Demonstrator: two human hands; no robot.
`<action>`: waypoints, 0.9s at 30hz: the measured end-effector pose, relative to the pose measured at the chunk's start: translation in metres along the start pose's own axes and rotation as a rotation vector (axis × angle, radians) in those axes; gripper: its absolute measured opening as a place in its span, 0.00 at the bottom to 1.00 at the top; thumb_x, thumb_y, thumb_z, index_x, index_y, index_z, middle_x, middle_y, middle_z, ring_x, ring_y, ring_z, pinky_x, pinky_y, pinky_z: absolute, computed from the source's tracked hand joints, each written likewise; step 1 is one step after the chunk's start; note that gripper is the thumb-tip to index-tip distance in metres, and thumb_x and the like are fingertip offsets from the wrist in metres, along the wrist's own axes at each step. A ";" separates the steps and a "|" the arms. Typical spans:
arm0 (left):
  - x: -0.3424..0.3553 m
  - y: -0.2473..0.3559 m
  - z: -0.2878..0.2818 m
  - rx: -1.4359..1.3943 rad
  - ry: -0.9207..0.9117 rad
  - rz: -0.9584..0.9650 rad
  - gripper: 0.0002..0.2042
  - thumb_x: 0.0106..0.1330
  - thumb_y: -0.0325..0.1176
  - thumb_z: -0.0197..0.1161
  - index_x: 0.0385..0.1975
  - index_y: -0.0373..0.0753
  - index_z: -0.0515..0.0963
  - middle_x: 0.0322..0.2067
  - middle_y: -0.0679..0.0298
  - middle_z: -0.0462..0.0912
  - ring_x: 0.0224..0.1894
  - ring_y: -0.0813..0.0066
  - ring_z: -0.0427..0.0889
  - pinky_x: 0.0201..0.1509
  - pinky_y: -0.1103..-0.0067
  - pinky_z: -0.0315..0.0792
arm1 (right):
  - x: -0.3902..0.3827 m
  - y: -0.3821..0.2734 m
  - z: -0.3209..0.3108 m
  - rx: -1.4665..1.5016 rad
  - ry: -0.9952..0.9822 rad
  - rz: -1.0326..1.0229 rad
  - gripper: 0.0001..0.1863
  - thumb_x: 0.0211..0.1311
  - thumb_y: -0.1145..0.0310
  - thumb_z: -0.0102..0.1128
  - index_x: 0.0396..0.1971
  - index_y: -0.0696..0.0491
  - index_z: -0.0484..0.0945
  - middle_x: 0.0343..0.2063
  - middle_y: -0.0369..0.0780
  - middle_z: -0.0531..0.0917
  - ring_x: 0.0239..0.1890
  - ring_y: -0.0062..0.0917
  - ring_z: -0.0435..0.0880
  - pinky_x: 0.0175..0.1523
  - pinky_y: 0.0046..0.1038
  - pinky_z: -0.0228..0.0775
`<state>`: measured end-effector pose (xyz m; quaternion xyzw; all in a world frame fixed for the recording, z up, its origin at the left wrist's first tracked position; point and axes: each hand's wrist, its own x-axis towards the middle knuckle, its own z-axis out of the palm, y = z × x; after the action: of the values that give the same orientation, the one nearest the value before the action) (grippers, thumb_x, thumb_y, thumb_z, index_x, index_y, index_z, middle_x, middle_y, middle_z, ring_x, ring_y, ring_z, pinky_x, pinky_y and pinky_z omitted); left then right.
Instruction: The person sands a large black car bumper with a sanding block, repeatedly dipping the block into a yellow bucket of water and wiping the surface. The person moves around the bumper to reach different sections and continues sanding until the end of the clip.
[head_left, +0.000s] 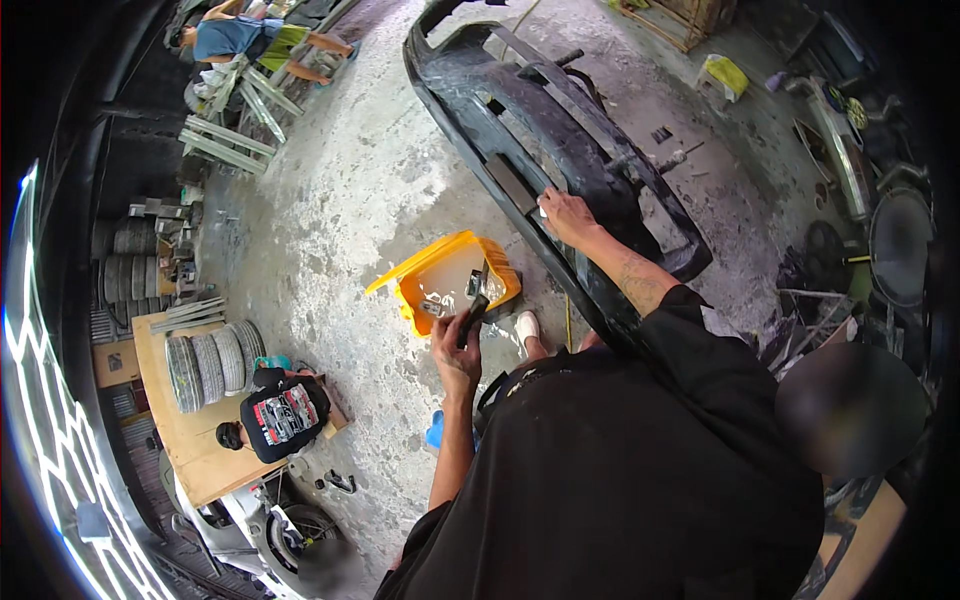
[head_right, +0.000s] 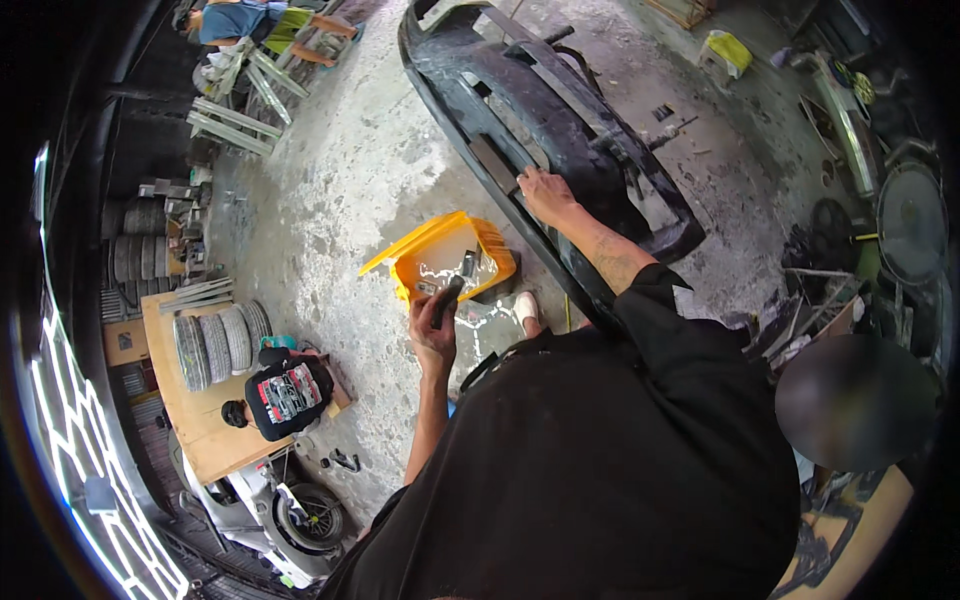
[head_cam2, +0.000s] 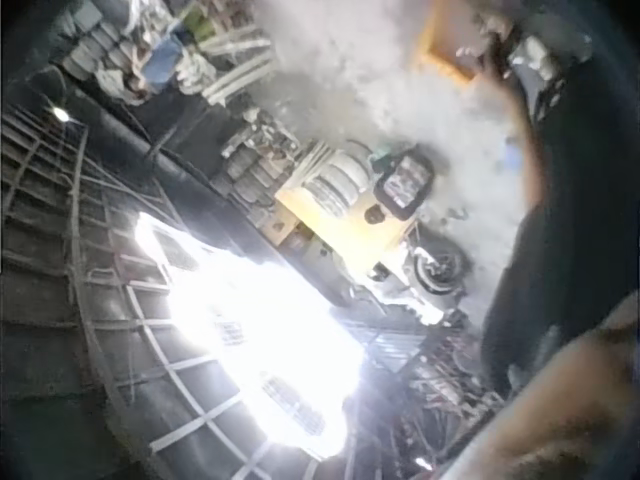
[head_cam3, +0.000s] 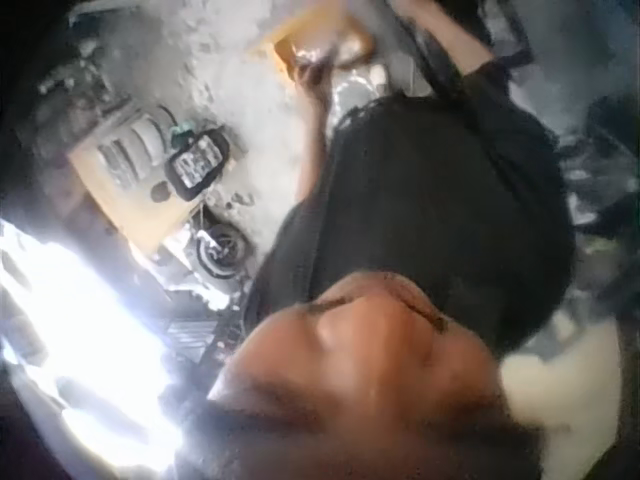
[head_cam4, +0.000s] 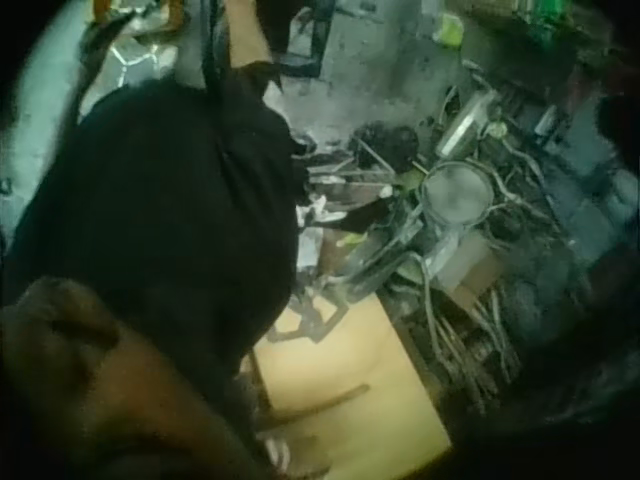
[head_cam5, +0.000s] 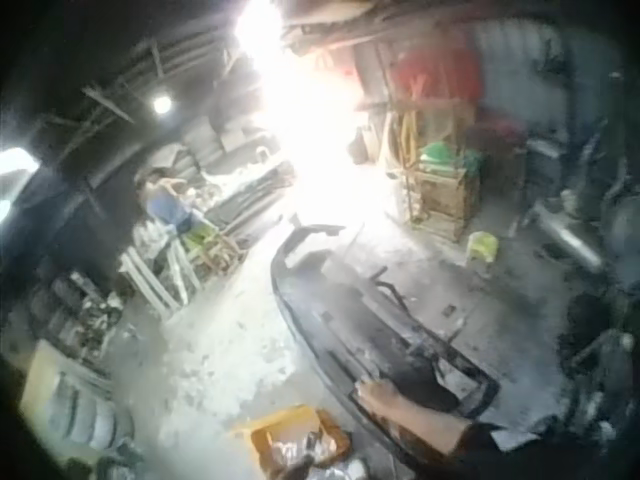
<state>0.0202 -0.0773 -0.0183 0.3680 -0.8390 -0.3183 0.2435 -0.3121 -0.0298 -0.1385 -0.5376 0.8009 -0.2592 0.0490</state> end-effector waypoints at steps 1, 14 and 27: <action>-0.003 0.002 0.000 0.031 0.005 0.002 0.16 0.63 0.22 0.70 0.51 0.38 0.85 0.42 0.56 0.81 0.44 0.63 0.84 0.43 0.75 0.80 | 0.003 0.000 -0.001 -0.054 -0.012 -0.014 0.08 0.63 0.72 0.58 0.40 0.56 0.80 0.42 0.45 0.81 0.45 0.43 0.85 0.47 0.42 0.81; 0.010 -0.006 0.020 0.056 -0.070 0.106 0.13 0.67 0.25 0.68 0.50 0.37 0.85 0.42 0.57 0.81 0.44 0.65 0.84 0.48 0.74 0.78 | -0.043 0.009 -0.028 0.291 0.374 0.260 0.09 0.52 0.66 0.69 0.32 0.53 0.84 0.34 0.45 0.84 0.40 0.44 0.86 0.44 0.42 0.80; 0.036 0.053 0.071 -0.123 -0.295 0.289 0.16 0.65 0.22 0.67 0.53 0.36 0.83 0.43 0.54 0.82 0.46 0.61 0.83 0.50 0.71 0.78 | -0.298 0.135 -0.120 0.302 0.405 0.738 0.13 0.53 0.65 0.71 0.35 0.58 0.86 0.32 0.47 0.84 0.36 0.41 0.86 0.44 0.38 0.78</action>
<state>-0.0719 -0.0522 -0.0226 0.1778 -0.8886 -0.3811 0.1832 -0.3434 0.3163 -0.1583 -0.1408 0.8858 -0.4384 0.0584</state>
